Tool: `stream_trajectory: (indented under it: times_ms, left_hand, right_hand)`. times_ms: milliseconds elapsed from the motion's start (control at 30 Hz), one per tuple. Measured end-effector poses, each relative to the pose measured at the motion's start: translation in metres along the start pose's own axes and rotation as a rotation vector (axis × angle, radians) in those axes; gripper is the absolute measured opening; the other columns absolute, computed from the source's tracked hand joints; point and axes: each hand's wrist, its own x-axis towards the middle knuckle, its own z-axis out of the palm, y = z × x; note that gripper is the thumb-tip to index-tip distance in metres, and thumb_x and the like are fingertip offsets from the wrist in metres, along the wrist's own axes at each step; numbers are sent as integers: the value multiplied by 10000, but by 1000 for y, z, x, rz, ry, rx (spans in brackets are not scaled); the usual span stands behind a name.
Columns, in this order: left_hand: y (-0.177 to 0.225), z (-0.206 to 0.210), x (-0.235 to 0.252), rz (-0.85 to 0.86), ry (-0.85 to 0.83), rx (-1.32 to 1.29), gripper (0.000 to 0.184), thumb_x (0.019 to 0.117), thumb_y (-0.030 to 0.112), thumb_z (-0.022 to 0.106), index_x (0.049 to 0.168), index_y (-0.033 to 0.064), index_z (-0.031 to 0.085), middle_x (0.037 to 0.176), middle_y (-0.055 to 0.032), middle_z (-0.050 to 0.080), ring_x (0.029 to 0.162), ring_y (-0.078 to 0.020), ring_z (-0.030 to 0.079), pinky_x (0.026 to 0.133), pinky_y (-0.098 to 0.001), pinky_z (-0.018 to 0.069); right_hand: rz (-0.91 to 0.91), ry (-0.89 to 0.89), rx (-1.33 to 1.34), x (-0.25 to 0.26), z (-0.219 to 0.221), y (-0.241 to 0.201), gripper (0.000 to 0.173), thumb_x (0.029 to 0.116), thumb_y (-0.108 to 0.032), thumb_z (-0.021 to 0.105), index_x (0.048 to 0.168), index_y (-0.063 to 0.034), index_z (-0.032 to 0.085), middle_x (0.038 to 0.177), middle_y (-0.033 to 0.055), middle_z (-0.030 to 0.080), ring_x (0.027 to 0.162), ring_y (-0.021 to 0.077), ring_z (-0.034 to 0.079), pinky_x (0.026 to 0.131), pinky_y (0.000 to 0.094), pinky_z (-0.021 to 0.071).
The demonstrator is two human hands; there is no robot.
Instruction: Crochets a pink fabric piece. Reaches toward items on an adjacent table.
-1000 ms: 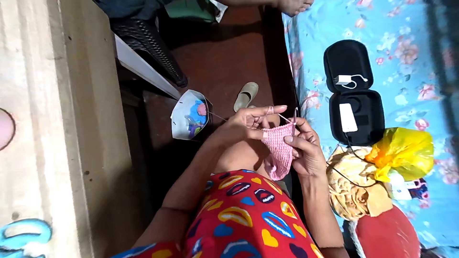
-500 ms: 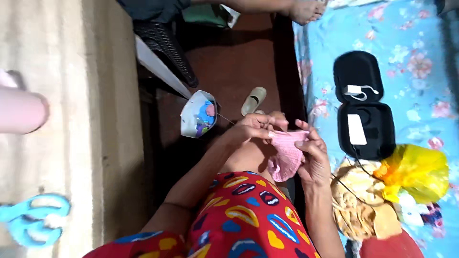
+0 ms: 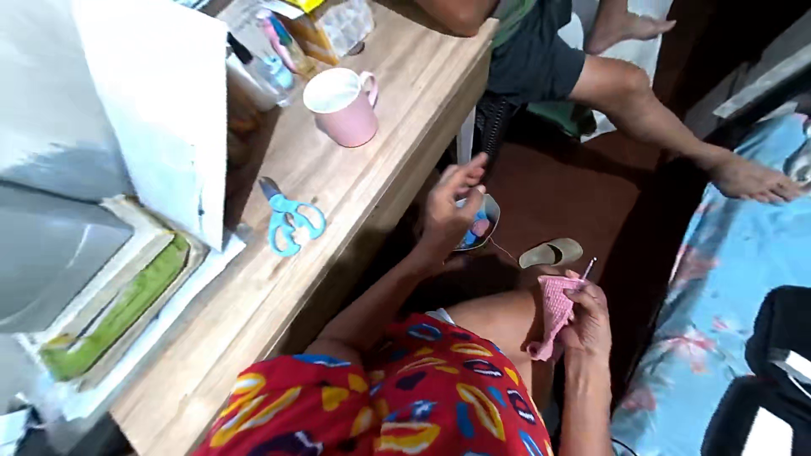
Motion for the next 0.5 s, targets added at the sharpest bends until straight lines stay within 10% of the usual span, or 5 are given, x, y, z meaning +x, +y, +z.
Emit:
stream_trajectory:
  times_ms: [167,267,500]
  left_hand:
    - [-2,-54,25,-43,265,150,497,959,28,567,1450,-28,512,1352,-207,590,1158,-212,626,934,-327,537]
    - [10,-77,48,102,236,663,449,946,91,589,1388,17,612,1368,-251,573,1267,-385,550,1039,-491,464]
    - [22,-142,144,-281,57,1078,624,934,382,691,1422,14,567,1479,-345,431,1384,-562,365,1041,-768,296]
  right_hand:
    - [-48,-38,-72,6,-3,11,267,849,63,491,1005,-10,694,845,16,736,422,-30,463,358,126,349]
    - [-68,-17,-124,0,-1,13,242,849,88,501,952,-15,693,854,26,743,430,-28,469,363,130,350]
    - [-105,37,-171,-3,-9,8,250,834,104,515,954,-9,703,813,9,725,430,-27,462,365,126,343]
